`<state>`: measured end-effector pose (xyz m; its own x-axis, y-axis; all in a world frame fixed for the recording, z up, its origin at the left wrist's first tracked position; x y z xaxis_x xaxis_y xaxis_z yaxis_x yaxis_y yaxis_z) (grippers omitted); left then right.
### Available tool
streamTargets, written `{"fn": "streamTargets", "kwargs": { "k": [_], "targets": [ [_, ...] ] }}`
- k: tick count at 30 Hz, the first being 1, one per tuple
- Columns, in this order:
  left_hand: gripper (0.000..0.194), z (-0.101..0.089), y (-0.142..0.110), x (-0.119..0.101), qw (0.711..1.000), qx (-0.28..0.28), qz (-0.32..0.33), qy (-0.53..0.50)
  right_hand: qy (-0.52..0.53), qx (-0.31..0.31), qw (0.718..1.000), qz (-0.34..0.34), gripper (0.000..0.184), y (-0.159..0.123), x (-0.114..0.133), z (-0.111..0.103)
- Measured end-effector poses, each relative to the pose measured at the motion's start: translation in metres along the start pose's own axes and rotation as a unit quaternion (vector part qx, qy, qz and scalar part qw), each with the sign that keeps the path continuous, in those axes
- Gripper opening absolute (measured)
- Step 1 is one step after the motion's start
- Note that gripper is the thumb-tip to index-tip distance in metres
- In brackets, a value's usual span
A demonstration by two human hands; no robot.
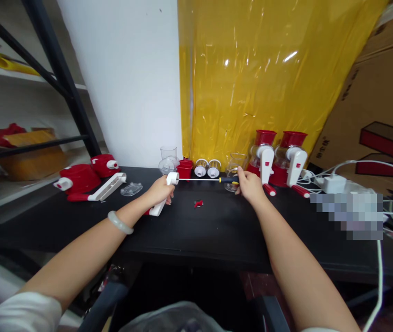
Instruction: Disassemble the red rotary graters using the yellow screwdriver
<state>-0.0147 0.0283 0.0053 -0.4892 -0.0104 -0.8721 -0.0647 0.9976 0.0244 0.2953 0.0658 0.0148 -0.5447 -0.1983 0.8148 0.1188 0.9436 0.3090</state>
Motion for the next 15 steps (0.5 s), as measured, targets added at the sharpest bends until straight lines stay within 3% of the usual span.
{"fn": "streamTargets", "kwargs": {
  "k": [5, 10, 15],
  "targets": [
    [0.037, -0.0022, 0.0033, 0.0041, 1.0, -0.007, 0.01, 0.028, -0.134, -0.025, 0.99, -0.025, 0.05, -0.0016, 0.0037, -0.0056],
    [0.039, -0.0013, 0.0045, 0.005, 1.0, -0.007, 0.001, 0.018, -0.123, -0.034, 0.991, -0.048, 0.043, 0.0009, 0.0042, -0.005],
    [0.026, -0.0019, 0.0077, 0.0075, 1.0, -0.005, -0.009, 0.003, -0.083, -0.02, 0.993, -0.085, 0.044, 0.001, 0.0041, -0.0015]
  ]
}}
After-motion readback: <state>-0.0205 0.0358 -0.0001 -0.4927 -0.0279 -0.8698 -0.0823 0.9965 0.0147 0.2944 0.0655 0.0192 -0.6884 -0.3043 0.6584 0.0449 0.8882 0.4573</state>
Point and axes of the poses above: each hand's wrist, its own y-axis towards the middle knuckle, its own z-axis out of the palm, x = y × z, the point moved 3 cm from there along y, towards the middle knuckle, and after that the axes turned 3 degrees about -y, right-handed, at the moved point
